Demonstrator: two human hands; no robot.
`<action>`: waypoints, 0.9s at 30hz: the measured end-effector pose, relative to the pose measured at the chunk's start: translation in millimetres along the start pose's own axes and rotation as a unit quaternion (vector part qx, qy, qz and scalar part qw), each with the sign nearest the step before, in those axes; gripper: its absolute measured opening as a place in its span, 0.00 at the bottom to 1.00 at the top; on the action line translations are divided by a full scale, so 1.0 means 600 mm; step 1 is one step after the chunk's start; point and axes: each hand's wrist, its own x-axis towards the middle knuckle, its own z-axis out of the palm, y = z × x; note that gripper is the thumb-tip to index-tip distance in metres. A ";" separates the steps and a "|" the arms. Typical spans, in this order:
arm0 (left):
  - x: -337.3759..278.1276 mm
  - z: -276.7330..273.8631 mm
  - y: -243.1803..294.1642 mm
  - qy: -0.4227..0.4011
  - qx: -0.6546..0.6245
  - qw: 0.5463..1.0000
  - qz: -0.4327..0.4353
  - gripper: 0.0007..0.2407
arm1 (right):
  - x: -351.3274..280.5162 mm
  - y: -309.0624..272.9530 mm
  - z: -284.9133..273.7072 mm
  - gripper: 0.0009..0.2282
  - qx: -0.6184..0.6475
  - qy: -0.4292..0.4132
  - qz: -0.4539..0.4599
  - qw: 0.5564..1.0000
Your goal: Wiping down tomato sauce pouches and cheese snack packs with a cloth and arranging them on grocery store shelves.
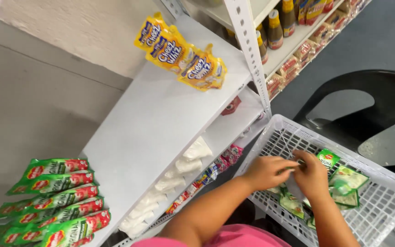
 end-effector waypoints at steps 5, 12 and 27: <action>0.010 -0.310 0.022 0.353 0.131 0.924 0.061 0.04 | 0.145 -0.379 -0.094 0.25 0.091 0.027 -0.196 0.976; 0.154 -0.613 -0.031 0.292 0.141 0.931 -0.171 0.35 | 0.359 -0.596 -0.040 0.36 -0.067 -0.078 -0.200 0.974; -0.021 -0.145 0.065 0.117 0.089 0.989 0.034 0.15 | 0.047 -0.330 -0.206 0.07 0.089 -0.180 -0.040 0.979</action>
